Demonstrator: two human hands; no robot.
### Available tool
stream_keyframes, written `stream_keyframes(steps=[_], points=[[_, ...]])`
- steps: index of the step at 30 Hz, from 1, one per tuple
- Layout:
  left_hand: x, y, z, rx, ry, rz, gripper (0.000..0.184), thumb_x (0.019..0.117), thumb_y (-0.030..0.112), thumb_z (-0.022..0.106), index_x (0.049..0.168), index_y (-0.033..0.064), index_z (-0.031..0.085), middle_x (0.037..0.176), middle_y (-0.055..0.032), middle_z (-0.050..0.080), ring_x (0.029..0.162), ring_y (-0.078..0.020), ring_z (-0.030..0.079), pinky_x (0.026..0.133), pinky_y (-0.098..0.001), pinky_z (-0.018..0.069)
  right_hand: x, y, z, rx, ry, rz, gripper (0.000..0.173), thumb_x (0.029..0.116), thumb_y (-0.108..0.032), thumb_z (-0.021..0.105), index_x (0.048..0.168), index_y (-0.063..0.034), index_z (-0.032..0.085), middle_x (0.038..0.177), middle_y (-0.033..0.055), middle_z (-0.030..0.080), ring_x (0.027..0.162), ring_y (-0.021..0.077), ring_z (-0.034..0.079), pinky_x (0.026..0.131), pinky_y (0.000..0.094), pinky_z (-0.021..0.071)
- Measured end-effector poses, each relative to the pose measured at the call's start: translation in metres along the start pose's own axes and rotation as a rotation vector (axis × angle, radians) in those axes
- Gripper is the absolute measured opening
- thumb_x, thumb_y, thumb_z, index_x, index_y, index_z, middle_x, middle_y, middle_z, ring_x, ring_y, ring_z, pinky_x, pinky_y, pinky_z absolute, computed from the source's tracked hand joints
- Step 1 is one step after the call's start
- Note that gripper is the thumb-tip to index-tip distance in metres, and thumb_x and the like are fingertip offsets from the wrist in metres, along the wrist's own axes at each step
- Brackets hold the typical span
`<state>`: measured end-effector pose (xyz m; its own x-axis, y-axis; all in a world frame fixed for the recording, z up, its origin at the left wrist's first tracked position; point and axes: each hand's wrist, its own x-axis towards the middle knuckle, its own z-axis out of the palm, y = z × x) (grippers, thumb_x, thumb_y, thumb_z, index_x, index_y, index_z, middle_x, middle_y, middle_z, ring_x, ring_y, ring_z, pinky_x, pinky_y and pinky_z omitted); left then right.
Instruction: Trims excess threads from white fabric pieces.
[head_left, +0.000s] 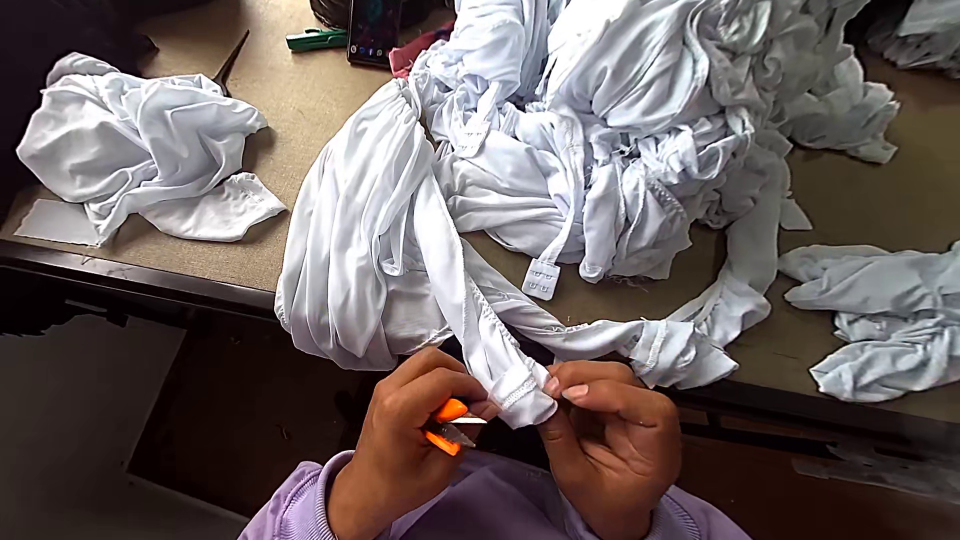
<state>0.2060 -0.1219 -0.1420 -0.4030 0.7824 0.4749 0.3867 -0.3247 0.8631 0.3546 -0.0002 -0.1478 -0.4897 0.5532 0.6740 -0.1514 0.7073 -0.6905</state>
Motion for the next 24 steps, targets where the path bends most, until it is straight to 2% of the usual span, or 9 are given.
stream_keyframes(steps=[3, 5, 8, 10, 12, 14, 18, 21, 24], points=[[0.003, 0.004, -0.003, 0.031, -0.003, 0.068, 0.006, 0.0964, 0.009, 0.067, 0.095, 0.0035, 0.067, 0.097, -0.0031, 0.065, 0.089, -0.0054, 0.063, 0.077, -0.0176, 0.0557, 0.003, 0.001, -0.007, -0.054, -0.126, 0.015, 0.012, 0.0969, -0.022, 0.062, 0.108, -0.0243, 0.063, 0.111, -0.0098, 0.058, 0.114, 0.0047, 0.054, 0.099, 0.0240, 0.0460], [0.006, 0.007, -0.006, 0.070, -0.046, 0.117, 0.006, 0.0986, 0.009, 0.064, 0.097, 0.0031, 0.065, 0.098, -0.0045, 0.066, 0.093, -0.0067, 0.065, 0.081, -0.0194, 0.0570, 0.009, 0.000, -0.013, 0.071, -0.224, 0.068, 0.011, 0.0942, -0.026, 0.062, 0.105, -0.0275, 0.064, 0.126, -0.0122, 0.056, 0.135, 0.0106, 0.045, 0.114, 0.0322, 0.0389], [0.006, 0.010, -0.009, 0.060, -0.150, 0.182, 0.006, 0.0996, 0.007, 0.062, 0.098, 0.0017, 0.065, 0.095, -0.0058, 0.068, 0.090, -0.0070, 0.066, 0.081, -0.0190, 0.0561, 0.024, -0.001, -0.014, 0.249, -0.362, 0.059, 0.033, 0.0958, -0.035, 0.069, 0.125, -0.0261, 0.056, 0.144, -0.0076, 0.053, 0.147, 0.0199, 0.039, 0.122, 0.0447, 0.0358], [0.007, 0.013, -0.010, 0.018, -0.188, 0.201, 0.006, 0.0993, 0.005, 0.062, 0.099, 0.0008, 0.066, 0.096, -0.0067, 0.069, 0.092, -0.0072, 0.066, 0.083, -0.0187, 0.0561, 0.031, -0.001, -0.012, 0.311, -0.462, 0.064, 0.043, 0.0966, -0.035, 0.070, 0.132, -0.0236, 0.049, 0.143, -0.0058, 0.057, 0.140, 0.0152, 0.049, 0.120, 0.0440, 0.0387], [0.008, 0.016, -0.015, 0.025, -0.179, 0.208, 0.005, 0.0996, 0.005, 0.061, 0.099, 0.0008, 0.065, 0.095, -0.0062, 0.067, 0.092, -0.0067, 0.066, 0.083, -0.0181, 0.0558, 0.035, 0.000, -0.008, 0.393, -0.502, 0.104, 0.042, 0.0964, -0.028, 0.071, 0.132, -0.0213, 0.049, 0.131, -0.0047, 0.061, 0.112, 0.0058, 0.063, 0.098, 0.0245, 0.0535], [0.009, 0.020, -0.020, 0.086, -0.147, 0.211, 0.004, 0.0996, 0.006, 0.062, 0.097, 0.0028, 0.063, 0.095, -0.0050, 0.067, 0.091, -0.0066, 0.066, 0.081, -0.0179, 0.0562, 0.035, 0.000, -0.007, 0.377, -0.524, 0.124, 0.037, 0.0973, -0.024, 0.070, 0.128, -0.0183, 0.050, 0.126, -0.0037, 0.062, 0.101, 0.0033, 0.063, 0.086, 0.0174, 0.0549], [0.010, 0.022, -0.023, 0.187, -0.108, 0.221, 0.004, 0.0979, 0.006, 0.061, 0.095, 0.0056, 0.058, 0.095, -0.0039, 0.065, 0.090, -0.0068, 0.065, 0.079, -0.0180, 0.0554, 0.032, -0.003, -0.009, 0.216, -0.549, 0.099, 0.017, 0.1007, -0.025, 0.064, 0.113, -0.0179, 0.054, 0.109, -0.0092, 0.067, 0.106, 0.0018, 0.061, 0.101, 0.0276, 0.0469], [0.011, 0.019, -0.018, 0.095, -0.068, 0.204, 0.008, 0.0953, 0.002, 0.065, 0.094, 0.0049, 0.057, 0.093, -0.0041, 0.064, 0.088, -0.0070, 0.065, 0.078, -0.0185, 0.0566, 0.034, -0.003, -0.012, 0.242, -0.559, 0.069, 0.009, 0.1027, -0.023, 0.060, 0.097, -0.0162, 0.062, 0.102, -0.0086, 0.069, 0.102, 0.0022, 0.063, 0.096, 0.0260, 0.0486], [0.012, 0.018, -0.015, 0.044, -0.036, 0.165, 0.010, 0.0956, 0.004, 0.066, 0.099, 0.0058, 0.057, 0.093, -0.0028, 0.064, 0.086, -0.0061, 0.064, 0.076, -0.0184, 0.0564, 0.034, -0.005, -0.014, 0.262, -0.530, 0.105, 0.019, 0.0978, -0.011, 0.060, 0.096, -0.0150, 0.078, 0.104, -0.0063, 0.074, 0.100, 0.0048, 0.063, 0.090, 0.0229, 0.0486]])
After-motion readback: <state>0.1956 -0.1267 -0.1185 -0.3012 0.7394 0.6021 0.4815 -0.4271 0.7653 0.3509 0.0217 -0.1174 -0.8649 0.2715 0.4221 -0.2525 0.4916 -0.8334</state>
